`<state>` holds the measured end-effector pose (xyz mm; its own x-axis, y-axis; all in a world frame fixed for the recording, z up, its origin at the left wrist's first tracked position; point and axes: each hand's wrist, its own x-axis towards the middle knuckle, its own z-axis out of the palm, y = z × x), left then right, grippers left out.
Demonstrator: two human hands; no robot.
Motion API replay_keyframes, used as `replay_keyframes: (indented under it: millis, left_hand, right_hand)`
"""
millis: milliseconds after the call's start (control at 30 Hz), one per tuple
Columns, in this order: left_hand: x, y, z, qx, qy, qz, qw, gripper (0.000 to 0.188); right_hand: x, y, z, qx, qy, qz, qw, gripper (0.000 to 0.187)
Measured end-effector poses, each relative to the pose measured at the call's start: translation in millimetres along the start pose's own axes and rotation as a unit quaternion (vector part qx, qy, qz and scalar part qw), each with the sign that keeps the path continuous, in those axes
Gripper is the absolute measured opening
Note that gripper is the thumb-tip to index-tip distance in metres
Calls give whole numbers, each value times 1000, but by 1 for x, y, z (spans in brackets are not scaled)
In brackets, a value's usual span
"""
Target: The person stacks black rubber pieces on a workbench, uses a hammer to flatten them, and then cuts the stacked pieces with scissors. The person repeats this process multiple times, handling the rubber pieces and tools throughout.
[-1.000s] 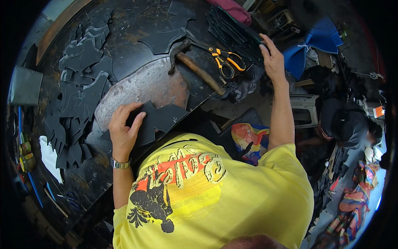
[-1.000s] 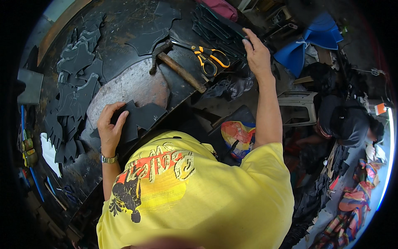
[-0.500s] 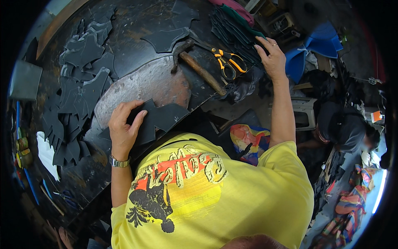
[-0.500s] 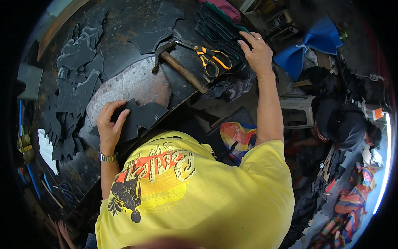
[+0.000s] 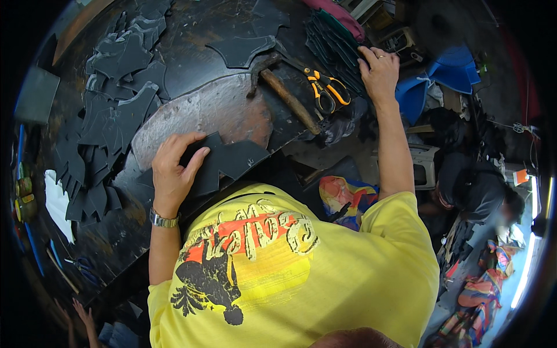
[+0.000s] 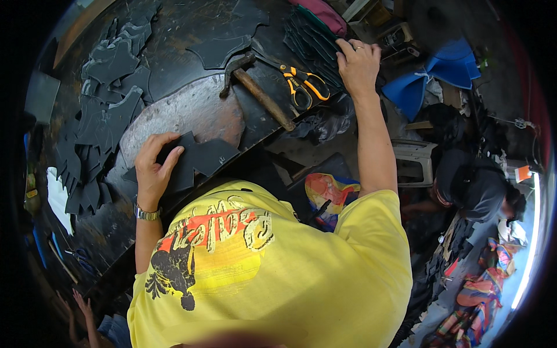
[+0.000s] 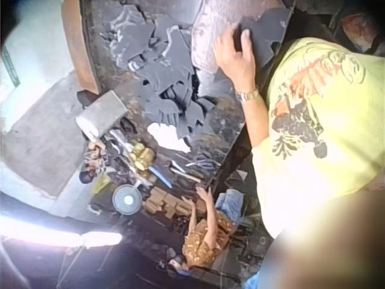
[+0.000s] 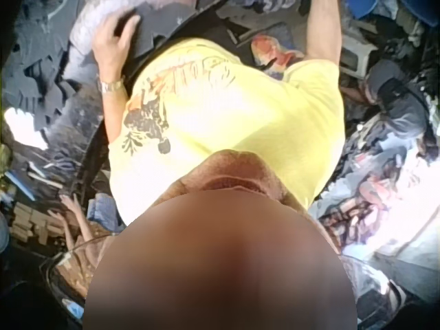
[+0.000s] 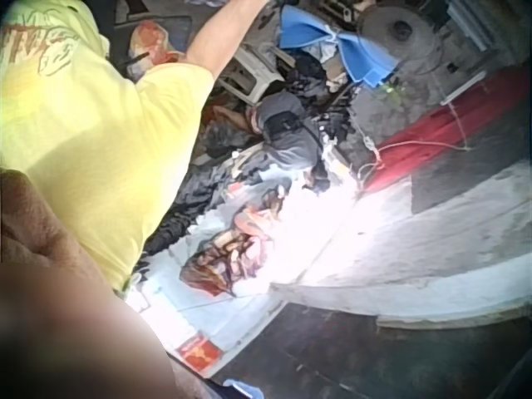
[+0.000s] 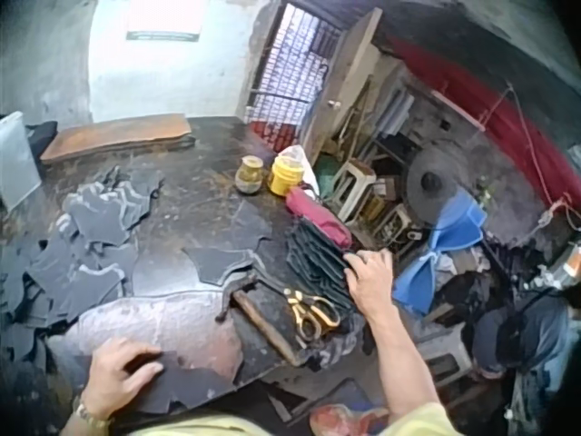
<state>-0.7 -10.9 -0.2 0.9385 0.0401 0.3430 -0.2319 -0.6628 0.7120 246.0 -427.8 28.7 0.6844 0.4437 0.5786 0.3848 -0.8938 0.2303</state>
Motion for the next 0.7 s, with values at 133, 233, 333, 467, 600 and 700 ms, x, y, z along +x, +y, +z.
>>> replay_keyframes:
  millis: [133, 233, 333, 467, 600, 700]
  left_hand:
    - [1, -1, 0, 1, -6, -1, 1000, 25]
    - [0, 0, -1, -5, -6, -7, 1000, 25]
    - [1, 0, -1, -7, -3, -3, 1000, 25]
    - [1, 0, -1, -4, -7, -4, 1000, 25]
    - [1, 0, -2, -4, -11, -8, 1000, 25]
    - [1, 0, -1, 0, -8, -2, 1000, 25]
  right_hand:
    - [1, 4, 8, 111, -26, 37, 993, 30]
    - [5, 11, 10, 101, -25, 5, 995, 32]
    - [9, 14, 8, 105, -49, 2, 993, 28]
    - [10, 7, 1, 107, -73, 7, 992, 26]
    - [7, -1, -5, 74, -68, -7, 995, 40]
    - [8, -3, -4, 92, -70, 18, 993, 35]
